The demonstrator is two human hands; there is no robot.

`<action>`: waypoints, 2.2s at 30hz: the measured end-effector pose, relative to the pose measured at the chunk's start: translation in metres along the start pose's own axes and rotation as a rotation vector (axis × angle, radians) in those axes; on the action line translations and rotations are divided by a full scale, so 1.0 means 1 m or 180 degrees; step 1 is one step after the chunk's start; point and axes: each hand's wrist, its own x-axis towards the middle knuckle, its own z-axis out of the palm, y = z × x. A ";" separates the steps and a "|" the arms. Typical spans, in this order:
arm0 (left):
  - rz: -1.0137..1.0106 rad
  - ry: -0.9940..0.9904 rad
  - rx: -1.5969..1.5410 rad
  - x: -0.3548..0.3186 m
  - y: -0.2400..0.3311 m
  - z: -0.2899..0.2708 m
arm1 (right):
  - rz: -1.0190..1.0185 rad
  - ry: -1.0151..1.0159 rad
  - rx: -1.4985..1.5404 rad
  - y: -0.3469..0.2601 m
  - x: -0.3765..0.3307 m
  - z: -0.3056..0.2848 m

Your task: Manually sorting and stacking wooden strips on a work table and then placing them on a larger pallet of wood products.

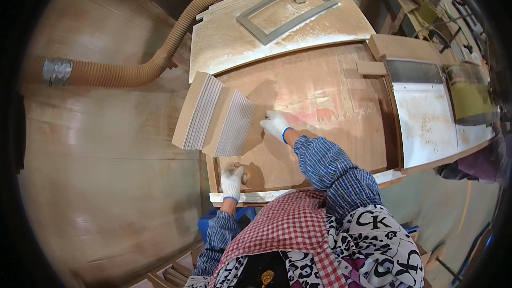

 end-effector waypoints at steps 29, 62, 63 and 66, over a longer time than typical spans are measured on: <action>0.0605 0.0950 0.0804 0.036 0.111 0.016 | -0.0732 -0.0459 -0.1300 -0.063 0.016 -0.008; 0.3564 -0.0074 0.2944 -0.022 0.030 0.011 | -0.0621 0.1203 -0.3163 0.013 -0.279 -0.199; 0.3569 -0.0040 0.2934 -0.023 0.032 0.013 | -0.0895 0.1284 -0.3060 0.016 -0.277 -0.201; 0.2305 -0.0052 0.3431 -0.019 0.023 0.009 | -0.0583 0.1354 -0.3105 0.011 -0.276 -0.195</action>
